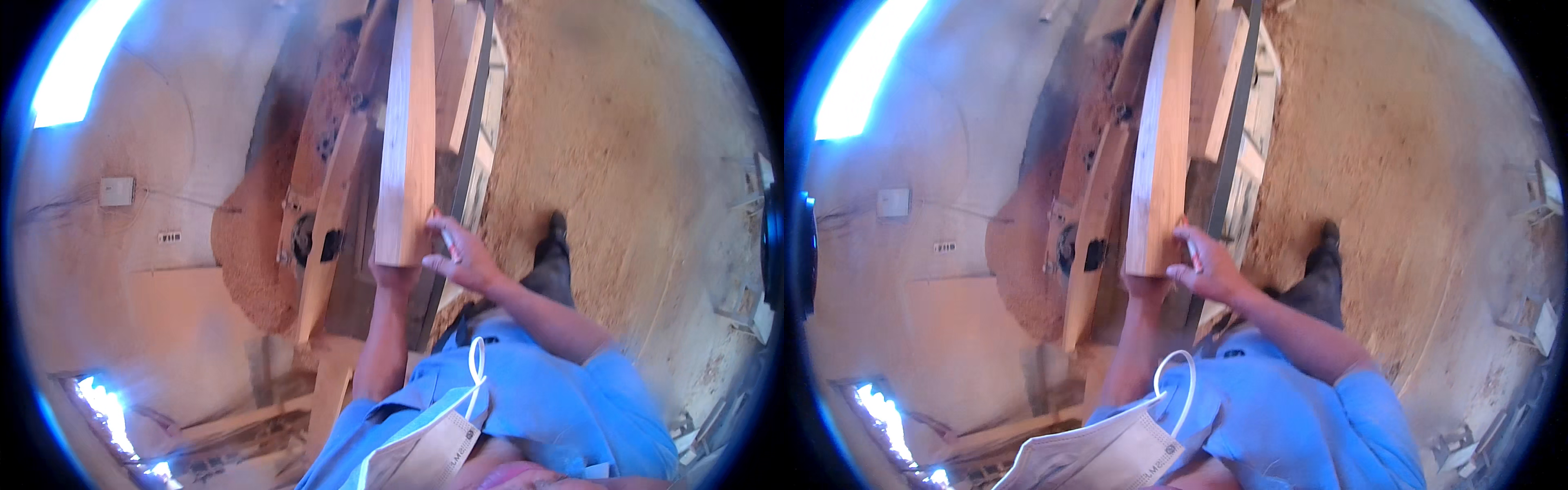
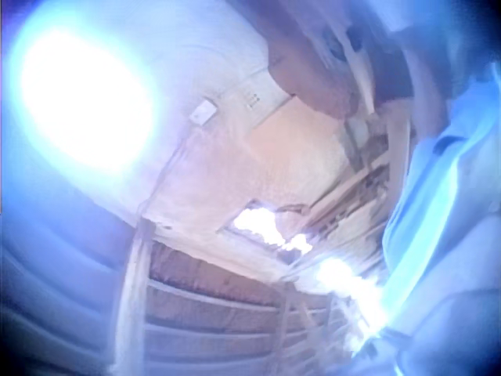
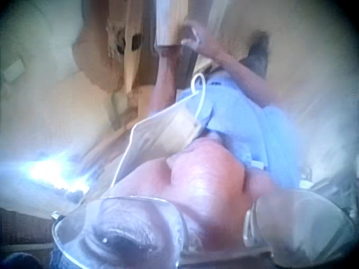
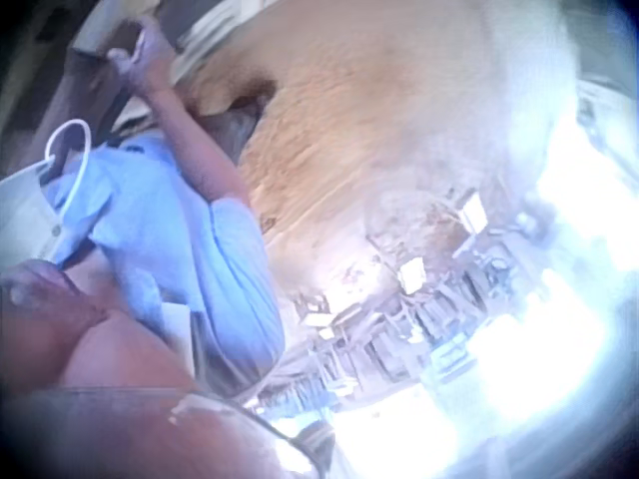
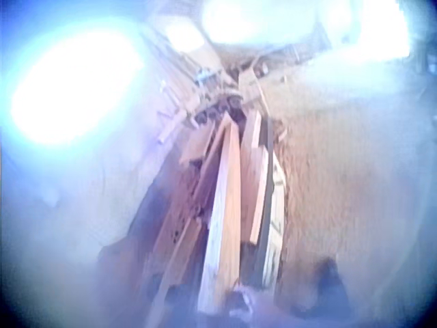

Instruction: The person measures and marks curved wooden planks on a workbench using a tape measure, a pencil, and a try square. They repeatedly align the tools to draw straight lines and check dimensions on the wood pieces.

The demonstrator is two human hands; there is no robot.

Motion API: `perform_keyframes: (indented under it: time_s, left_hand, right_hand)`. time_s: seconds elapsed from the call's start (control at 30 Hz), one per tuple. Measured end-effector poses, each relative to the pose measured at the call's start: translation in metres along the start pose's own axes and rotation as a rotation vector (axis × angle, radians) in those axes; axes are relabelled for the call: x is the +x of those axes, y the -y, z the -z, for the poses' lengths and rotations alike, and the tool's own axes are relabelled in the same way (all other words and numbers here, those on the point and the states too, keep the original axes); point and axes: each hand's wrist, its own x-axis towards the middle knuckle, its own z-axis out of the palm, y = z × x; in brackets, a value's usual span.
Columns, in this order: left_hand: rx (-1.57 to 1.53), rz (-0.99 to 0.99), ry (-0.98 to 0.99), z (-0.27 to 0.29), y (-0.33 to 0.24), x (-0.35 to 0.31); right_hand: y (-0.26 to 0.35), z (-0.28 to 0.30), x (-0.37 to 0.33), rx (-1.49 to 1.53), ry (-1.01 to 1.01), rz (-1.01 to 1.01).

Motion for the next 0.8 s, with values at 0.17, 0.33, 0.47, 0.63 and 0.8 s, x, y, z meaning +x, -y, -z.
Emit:
perform_keyframes:
  time_s: [0.17, 0.33, 0.47, 0.63, 0.8]
  left_hand:
    - [-0.098, 0.035, -0.001, 0.003, 0.001, -0.014]
    - [-0.118, 0.081, -0.051, -0.001, 0.0, -0.015]
    - [-0.16, 0.116, -0.001, 0.012, -0.006, -0.018]
    - [-0.019, 0.085, -0.114, -0.005, -0.01, -0.018]
    - [0.037, 0.093, -0.17, -0.023, -0.018, -0.025]
  right_hand:
    - [0.036, -0.005, 0.007, -0.27, -0.074, -0.097]
    - [0.046, 0.0, 0.017, -0.36, -0.053, -0.111]
    - [0.054, -0.002, 0.019, -0.395, -0.041, -0.12]
    - [0.057, 0.003, 0.018, -0.37, -0.066, -0.087]
    - [0.053, 0.009, 0.018, -0.348, -0.071, -0.107]
